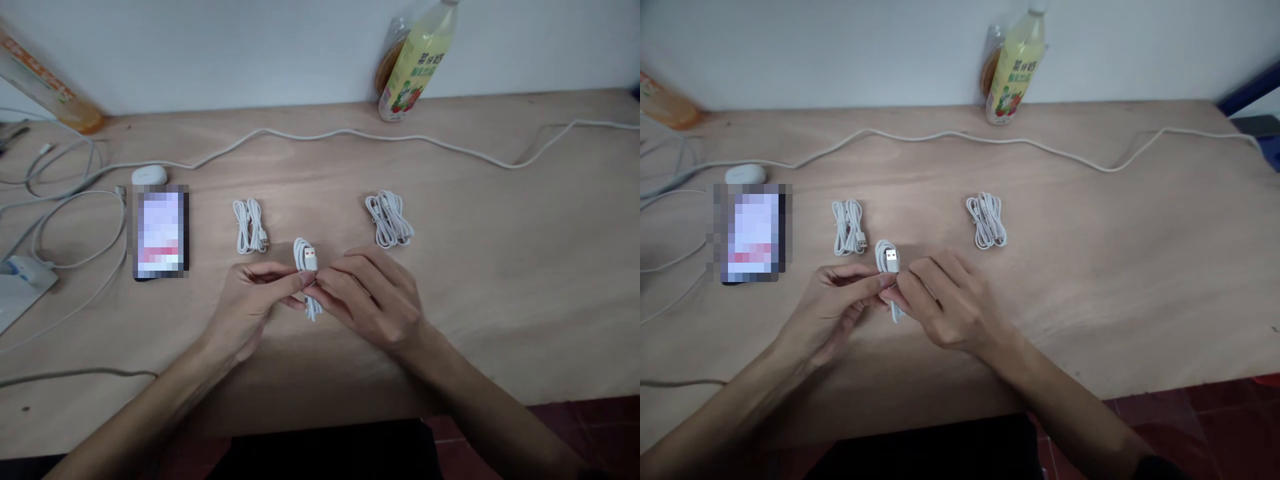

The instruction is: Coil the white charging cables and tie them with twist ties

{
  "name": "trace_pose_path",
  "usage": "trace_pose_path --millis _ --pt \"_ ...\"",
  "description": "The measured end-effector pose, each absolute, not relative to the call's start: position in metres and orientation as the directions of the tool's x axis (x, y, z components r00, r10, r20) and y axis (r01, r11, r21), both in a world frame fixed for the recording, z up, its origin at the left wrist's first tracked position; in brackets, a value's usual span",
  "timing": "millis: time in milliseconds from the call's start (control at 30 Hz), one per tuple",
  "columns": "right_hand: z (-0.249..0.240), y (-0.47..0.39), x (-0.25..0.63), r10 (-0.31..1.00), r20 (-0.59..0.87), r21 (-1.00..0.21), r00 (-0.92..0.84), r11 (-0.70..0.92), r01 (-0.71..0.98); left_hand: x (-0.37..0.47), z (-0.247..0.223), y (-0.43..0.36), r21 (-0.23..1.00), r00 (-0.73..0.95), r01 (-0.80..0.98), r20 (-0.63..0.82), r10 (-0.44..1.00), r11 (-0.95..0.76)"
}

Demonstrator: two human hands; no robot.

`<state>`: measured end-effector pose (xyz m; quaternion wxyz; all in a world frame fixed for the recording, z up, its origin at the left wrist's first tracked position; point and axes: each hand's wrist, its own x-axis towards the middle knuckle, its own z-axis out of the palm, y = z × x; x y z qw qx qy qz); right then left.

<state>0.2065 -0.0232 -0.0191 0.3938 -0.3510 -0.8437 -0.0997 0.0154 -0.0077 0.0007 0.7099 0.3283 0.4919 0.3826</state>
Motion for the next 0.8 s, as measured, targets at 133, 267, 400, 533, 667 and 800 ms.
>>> trace_pose_path --millis 133,267,400,533,667,800 --pt "-0.019 -0.024 0.202 0.550 0.751 -0.228 -0.365 0.735 0.639 0.015 0.001 -0.009 0.834 0.234 -0.252 -0.440 0.867 0.491" --pt "-0.017 -0.028 0.197 0.657 0.711 -0.403 -0.251 0.674 0.619 0.015 0.000 -0.010 0.862 0.171 -0.236 -0.418 0.892 0.448" --pt "-0.019 -0.035 0.191 0.768 0.630 -0.587 -0.120 0.571 0.573 0.017 0.000 -0.012 0.895 0.121 -0.197 -0.383 0.916 0.401" --pt "-0.019 -0.039 0.188 0.879 0.477 -0.776 0.002 0.420 0.470 0.019 0.000 -0.013 0.909 0.102 -0.203 -0.351 0.931 0.365" --pt "-0.018 -0.039 0.183 0.974 0.207 -0.949 0.095 0.176 0.261 0.021 -0.002 -0.015 0.919 0.087 -0.191 -0.335 0.938 0.346" --pt "-0.018 -0.038 0.179 0.995 0.024 -0.998 0.093 0.019 0.054 0.021 -0.003 -0.016 0.922 0.071 -0.186 -0.332 0.940 0.340"
